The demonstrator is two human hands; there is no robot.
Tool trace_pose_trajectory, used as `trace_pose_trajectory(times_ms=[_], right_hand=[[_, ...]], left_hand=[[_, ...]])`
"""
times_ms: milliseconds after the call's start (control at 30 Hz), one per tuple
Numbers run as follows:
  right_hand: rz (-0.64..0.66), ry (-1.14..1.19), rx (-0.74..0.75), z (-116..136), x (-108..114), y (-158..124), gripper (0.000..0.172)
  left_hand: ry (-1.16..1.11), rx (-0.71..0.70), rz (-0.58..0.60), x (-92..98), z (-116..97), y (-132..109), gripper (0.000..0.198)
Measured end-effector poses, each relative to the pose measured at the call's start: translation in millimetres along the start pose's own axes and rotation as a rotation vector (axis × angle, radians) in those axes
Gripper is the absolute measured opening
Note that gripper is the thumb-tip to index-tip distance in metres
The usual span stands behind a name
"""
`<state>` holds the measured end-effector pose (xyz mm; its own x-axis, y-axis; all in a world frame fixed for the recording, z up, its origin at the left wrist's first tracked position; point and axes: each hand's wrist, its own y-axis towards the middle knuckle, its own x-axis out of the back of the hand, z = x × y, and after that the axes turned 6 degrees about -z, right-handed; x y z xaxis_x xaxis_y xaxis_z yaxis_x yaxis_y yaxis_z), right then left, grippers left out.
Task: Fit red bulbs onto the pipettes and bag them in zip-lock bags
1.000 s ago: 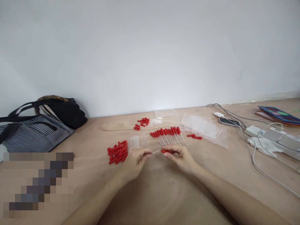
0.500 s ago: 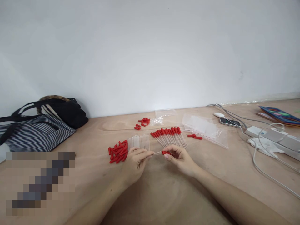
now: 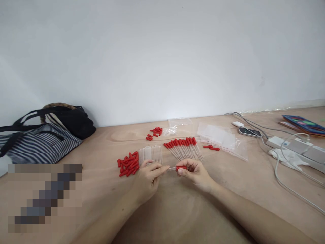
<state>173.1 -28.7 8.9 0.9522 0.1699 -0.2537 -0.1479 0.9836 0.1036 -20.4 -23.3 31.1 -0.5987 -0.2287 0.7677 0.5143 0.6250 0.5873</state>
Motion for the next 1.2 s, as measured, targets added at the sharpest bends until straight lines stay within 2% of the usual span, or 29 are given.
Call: trace_pose_trajectory(times_ms=[233, 433, 700, 833, 967, 1033, 1100, 1167, 1200], right_hand=[[-0.018, -0.075, 0.034, -1, 1, -2, 0.017], [-0.003, -0.263, 0.175, 1, 3, -3, 0.011], [0.022, -0.466, 0.343, -3, 3, -5, 0.012], [0.014, -0.491, 0.358, -8, 3, -5, 0.013], [0.073, -0.486, 0.328, -5, 2, -5, 0.014], [0.115, -0.474, 0.276, 1, 3, -5, 0.022], [0.133, -0.505, 0.250, 9, 9, -2, 0.047], [0.069, -0.579, 0.270, 15, 21, 5, 0.070], [-0.001, -0.616, 0.282, 16, 29, 10, 0.067]], left_hand=[[0.072, -0.082, -0.036, -0.2, -2, -4, 0.031], [0.100, -0.142, -0.085, -1.5, -5, -3, 0.030], [0.078, -0.104, -0.118, -11.6, -7, -10, 0.030], [0.054, -0.101, -0.118, -14.4, -8, -12, 0.030], [0.023, -0.091, -0.086, -11.3, -13, -9, 0.028], [-0.012, -0.049, -0.046, -8.2, -17, -4, 0.025], [-0.045, 0.047, -0.010, -5.6, -19, 1, 0.020], [-0.086, 0.219, 0.028, -4.8, -17, 8, 0.018], [-0.127, 0.333, 0.053, -5.3, -15, 11, 0.018]])
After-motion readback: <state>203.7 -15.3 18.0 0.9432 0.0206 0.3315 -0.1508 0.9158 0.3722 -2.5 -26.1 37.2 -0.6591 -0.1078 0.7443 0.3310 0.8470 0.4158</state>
